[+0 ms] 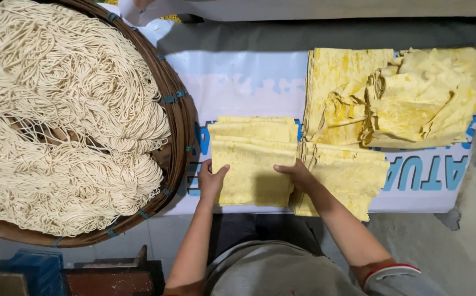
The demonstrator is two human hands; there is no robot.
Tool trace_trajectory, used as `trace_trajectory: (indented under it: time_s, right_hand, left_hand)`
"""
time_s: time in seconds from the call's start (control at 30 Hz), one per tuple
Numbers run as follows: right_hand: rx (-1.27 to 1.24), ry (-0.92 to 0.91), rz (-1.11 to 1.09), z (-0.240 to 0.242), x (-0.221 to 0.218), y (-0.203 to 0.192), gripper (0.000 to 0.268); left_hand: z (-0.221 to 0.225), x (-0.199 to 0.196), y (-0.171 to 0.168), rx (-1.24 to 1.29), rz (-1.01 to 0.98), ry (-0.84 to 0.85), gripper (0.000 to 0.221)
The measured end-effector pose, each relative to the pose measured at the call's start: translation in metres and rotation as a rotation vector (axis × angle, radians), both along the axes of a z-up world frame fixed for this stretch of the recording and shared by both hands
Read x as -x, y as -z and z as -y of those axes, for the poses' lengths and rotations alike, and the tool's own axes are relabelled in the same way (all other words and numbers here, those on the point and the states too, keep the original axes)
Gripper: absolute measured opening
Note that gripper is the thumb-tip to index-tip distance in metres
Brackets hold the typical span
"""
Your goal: Catching thin dough sheets from a machine, folding them, and stacking them on a table in a food production environment.
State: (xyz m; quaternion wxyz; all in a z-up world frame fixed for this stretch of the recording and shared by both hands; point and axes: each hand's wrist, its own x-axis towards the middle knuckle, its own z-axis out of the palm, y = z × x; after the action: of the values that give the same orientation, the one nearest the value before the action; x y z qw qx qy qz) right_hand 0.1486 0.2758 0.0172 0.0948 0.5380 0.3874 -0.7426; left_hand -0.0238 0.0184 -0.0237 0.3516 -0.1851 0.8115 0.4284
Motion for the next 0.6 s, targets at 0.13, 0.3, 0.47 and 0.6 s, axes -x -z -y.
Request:
trace_trajectory:
  time_s: [0.13, 0.3, 0.47, 0.6]
  right_hand:
    - [-0.009, 0.002, 0.060, 0.013, 0.014, -0.039, 0.057]
    - [-0.042, 0.038, 0.055, 0.010, 0.045, -0.091, 0.060]
    - [-0.124, 0.047, 0.028, -0.044, 0.061, -0.099, 0.062]
    - [-0.325, 0.087, -0.092, -0.119, 0.097, -0.047, 0.066]
  left_hand:
    - [-0.008, 0.000, -0.032, 0.148, 0.013, 0.199, 0.070]
    - [-0.013, 0.005, -0.042, 0.033, -0.095, 0.080, 0.053]
    - [-0.058, 0.063, -0.077, -0.149, -0.282, 0.110, 0.050]
    - [-0.128, 0.127, -0.073, -0.349, -0.411, 0.227, 0.046]
